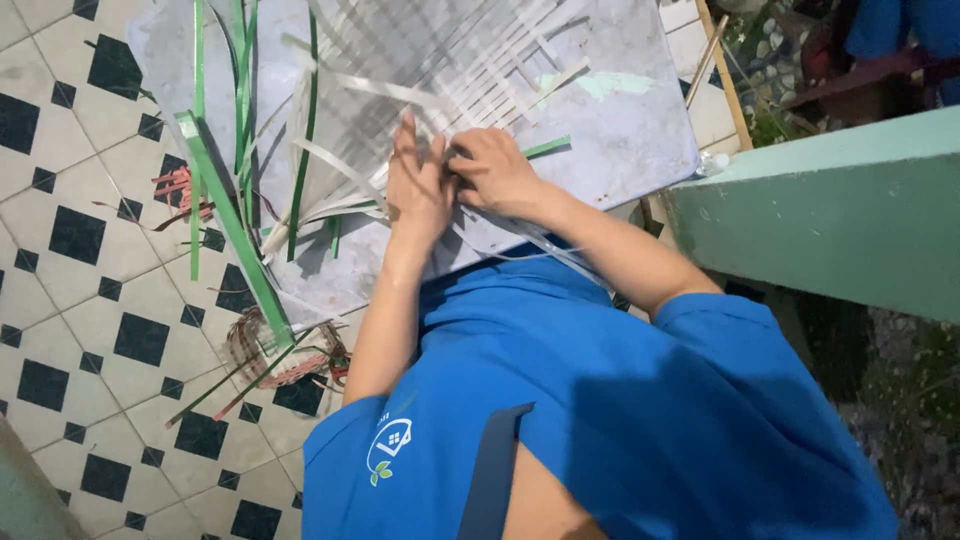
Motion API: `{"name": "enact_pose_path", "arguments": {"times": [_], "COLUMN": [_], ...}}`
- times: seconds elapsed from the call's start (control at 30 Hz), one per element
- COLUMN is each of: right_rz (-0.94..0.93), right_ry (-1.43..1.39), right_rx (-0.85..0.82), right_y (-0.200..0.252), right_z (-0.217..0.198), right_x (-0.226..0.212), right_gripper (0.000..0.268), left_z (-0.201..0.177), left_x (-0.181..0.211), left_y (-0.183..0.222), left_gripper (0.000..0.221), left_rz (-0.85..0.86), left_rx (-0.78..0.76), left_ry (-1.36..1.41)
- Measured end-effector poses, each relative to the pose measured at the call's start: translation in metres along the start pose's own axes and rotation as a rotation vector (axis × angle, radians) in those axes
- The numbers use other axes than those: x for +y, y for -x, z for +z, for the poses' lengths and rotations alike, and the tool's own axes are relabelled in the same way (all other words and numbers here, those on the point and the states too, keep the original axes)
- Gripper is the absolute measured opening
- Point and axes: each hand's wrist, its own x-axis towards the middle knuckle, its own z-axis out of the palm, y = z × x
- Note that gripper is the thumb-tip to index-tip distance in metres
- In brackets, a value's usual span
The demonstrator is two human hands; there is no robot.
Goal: The person is weaving white and green plastic strips together on a flat surface to create a woven mat or bag component.
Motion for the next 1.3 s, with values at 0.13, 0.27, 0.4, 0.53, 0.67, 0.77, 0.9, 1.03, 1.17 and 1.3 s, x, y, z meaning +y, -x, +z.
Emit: {"name": "enact_pose_path", "arguments": {"times": [0.13,0.27,0.4,0.53,0.67,0.77,0.9,1.03,1.17,1.3], "right_rz": [-0.011,-0.005,0.031,0.053,0.049,0.039,-0.008,-0.019,0.000,0.025], "right_ry": [-0.023,-0.124,-0.144,-0.048,-0.030,-0.028,-0.047,-0.024,-0.104,-0.067], "right_rx": [-0.001,0.106,0.094,0.065,0.050,0.001,-0.015,-0.088,-0.201,-0.304], "right_y": [0.000,0.002,0.011,0.011,0.012,0.012,0.005,0.005,0.005,0.008], "right_z": [-0.016,-0.014,-0.006,-0.019,-0.018,-0.020,-0.030,-0.044,-0.071,-0.101], "right_x": [-0.003,-0.004,-0.005,-0.016,-0.014,-0.012,-0.011,-0.018,-0.019,-0.007], "right_gripper": [0.043,0.045,0.049,0.052,0.041,0.034,0.028,0.028,0.023,0.030], "left_z": [-0.085,-0.147,-0.205,-0.206,-0.207,-0.209,-0.205,-0.202,-0.218,-0.222], "left_x": [0.036,0.006,-0.043,-0.034,-0.024,-0.012,-0.008,-0.011,-0.006,-0.013], "left_y": [0.007,0.033,0.025,0.016,-0.007,-0.014,-0.010,0.002,0.003,0.005], "left_gripper": [0.043,0.025,0.052,0.075,0.077,0.076,0.058,0.052,0.051,0.054], "left_rz": [0.098,0.106,-0.050,-0.267,-0.407,-0.498,-0.556,-0.576,-0.553,-0.495], "left_rx": [0.081,0.390,0.422,-0.032,-0.296,-0.372,-0.300,-0.251,-0.262,-0.273], "left_ry": [0.270,0.592,0.307,0.287,0.178,0.082,0.062,0.066,0.053,0.026]}}
